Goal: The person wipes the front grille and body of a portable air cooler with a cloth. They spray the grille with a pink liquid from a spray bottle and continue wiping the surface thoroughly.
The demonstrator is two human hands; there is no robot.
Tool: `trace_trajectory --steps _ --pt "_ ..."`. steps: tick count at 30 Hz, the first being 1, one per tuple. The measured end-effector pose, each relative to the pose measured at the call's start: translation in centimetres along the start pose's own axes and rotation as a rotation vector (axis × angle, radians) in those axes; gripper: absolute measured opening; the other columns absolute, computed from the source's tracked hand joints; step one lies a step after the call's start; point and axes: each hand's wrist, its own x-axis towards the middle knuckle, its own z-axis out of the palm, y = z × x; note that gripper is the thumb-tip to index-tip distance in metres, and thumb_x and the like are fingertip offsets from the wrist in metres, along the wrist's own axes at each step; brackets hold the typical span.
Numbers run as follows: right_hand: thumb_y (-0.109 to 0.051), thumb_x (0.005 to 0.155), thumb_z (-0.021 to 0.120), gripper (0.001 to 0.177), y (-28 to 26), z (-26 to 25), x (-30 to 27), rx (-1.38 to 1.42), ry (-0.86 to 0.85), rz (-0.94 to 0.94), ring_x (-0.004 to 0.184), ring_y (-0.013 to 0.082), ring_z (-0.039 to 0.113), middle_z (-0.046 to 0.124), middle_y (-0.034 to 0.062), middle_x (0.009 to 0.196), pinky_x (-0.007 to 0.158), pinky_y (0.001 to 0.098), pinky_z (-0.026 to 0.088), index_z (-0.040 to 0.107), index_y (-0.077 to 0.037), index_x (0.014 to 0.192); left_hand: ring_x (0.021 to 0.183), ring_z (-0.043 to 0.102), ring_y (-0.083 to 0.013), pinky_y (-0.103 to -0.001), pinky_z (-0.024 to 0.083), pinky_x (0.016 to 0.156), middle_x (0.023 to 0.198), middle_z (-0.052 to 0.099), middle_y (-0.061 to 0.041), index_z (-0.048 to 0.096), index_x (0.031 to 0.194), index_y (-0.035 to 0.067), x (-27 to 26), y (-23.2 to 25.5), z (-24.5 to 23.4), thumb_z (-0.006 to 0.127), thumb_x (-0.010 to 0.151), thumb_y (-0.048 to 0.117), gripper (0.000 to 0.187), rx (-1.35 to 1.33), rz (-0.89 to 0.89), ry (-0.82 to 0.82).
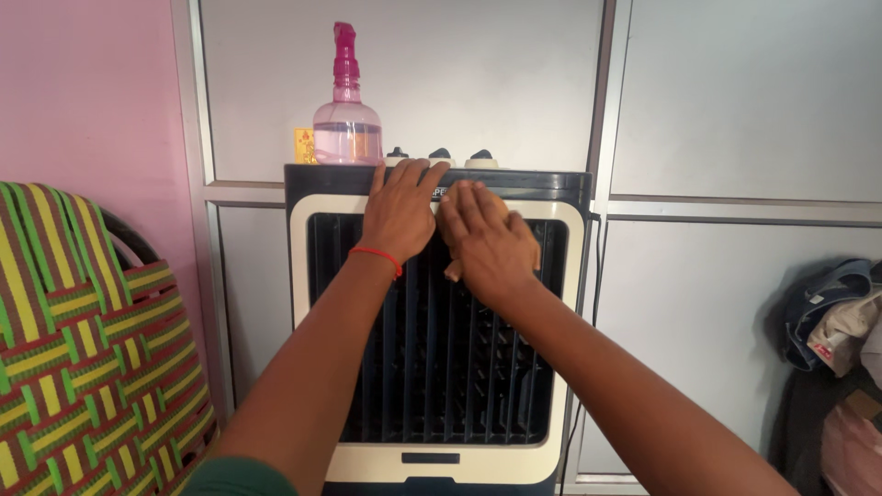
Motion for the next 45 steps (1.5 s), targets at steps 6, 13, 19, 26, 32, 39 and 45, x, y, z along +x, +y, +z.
trace_trajectory --steps 6,13,19,26,32,39,45 --pt "-0.052 0.076 0.08 0.108 4.5 1.0 -1.8 0.112 -0.033 0.2 0.154 0.0259 0.02 0.021 0.0078 0.168 0.113 0.0546 0.039 0.019 -0.02 0.16 0.145 0.037 -0.0246 -0.053 0.017 0.124 0.149 0.048 -0.007 0.047 0.149 0.022 -0.2 0.2 0.0 0.059 0.088 0.01 0.064 0.015 -0.012 -0.011" --pt "-0.042 0.079 0.082 0.097 9.8 0.4 -4.6 0.287 -0.094 0.518 0.14 0.0358 0.047 0.043 0.0073 0.161 0.101 0.0516 0.056 0.036 -0.019 0.161 0.148 0.031 -0.024 -0.054 0.012 0.125 0.153 0.043 -0.006 0.038 0.154 0.02 0.0 -0.1 0.1 0.06 0.084 0.012 0.074 0.004 -0.01 -0.063" --pt "-0.041 0.071 0.086 0.078 6.1 -0.6 -1.2 0.251 0.224 0.274 0.132 0.0316 0.051 0.057 0.0087 0.134 0.099 0.0484 0.055 0.053 -0.011 0.135 0.147 0.032 -0.0224 -0.053 0.01 0.126 0.151 0.043 -0.007 0.024 0.159 0.009 -0.1 -0.4 0.2 0.061 0.079 0.01 0.088 -0.011 -0.019 -0.089" --pt "-0.05 0.087 0.07 0.086 0.2 1.7 2.8 -0.193 0.327 -0.062 0.152 0.0273 0.035 0.038 0.0129 0.163 0.106 0.0508 0.046 0.037 -0.011 0.156 0.144 0.041 -0.0248 -0.056 0.017 0.125 0.144 0.054 -0.008 0.024 0.161 0.012 -0.3 -0.3 0.4 0.06 0.089 0.011 0.08 -0.067 0.012 0.061" --pt "-0.065 0.08 0.068 0.103 1.8 0.7 0.7 -0.065 0.059 0.156 0.151 0.0306 0.022 0.026 0.0138 0.166 0.111 0.058 0.038 0.027 -0.01 0.157 0.144 0.038 -0.0269 -0.056 0.017 0.123 0.144 0.051 -0.01 0.025 0.159 0.014 -0.3 -0.5 0.1 0.066 0.076 0.008 0.093 -0.04 0.027 0.035" --pt "-0.048 0.077 0.081 0.098 3.8 0.0 -1.0 0.086 0.057 0.383 0.151 0.0334 0.027 0.033 0.0141 0.164 0.102 0.0556 0.049 0.034 -0.012 0.156 0.145 0.035 -0.0237 -0.056 0.013 0.124 0.149 0.046 -0.008 0.037 0.151 0.01 -0.5 -0.3 0.3 0.065 0.074 0.009 0.082 -0.042 0.034 0.039" --pt "-0.041 0.076 0.085 0.097 3.1 -1.0 -0.5 0.186 0.129 0.468 0.148 0.0365 0.029 0.036 0.0173 0.159 0.102 0.0568 0.048 0.037 -0.006 0.152 0.149 0.032 -0.0221 -0.055 0.009 0.127 0.151 0.044 -0.006 0.04 0.15 0.009 -0.6 -0.2 0.8 0.064 0.074 0.01 0.08 -0.036 0.022 0.021"
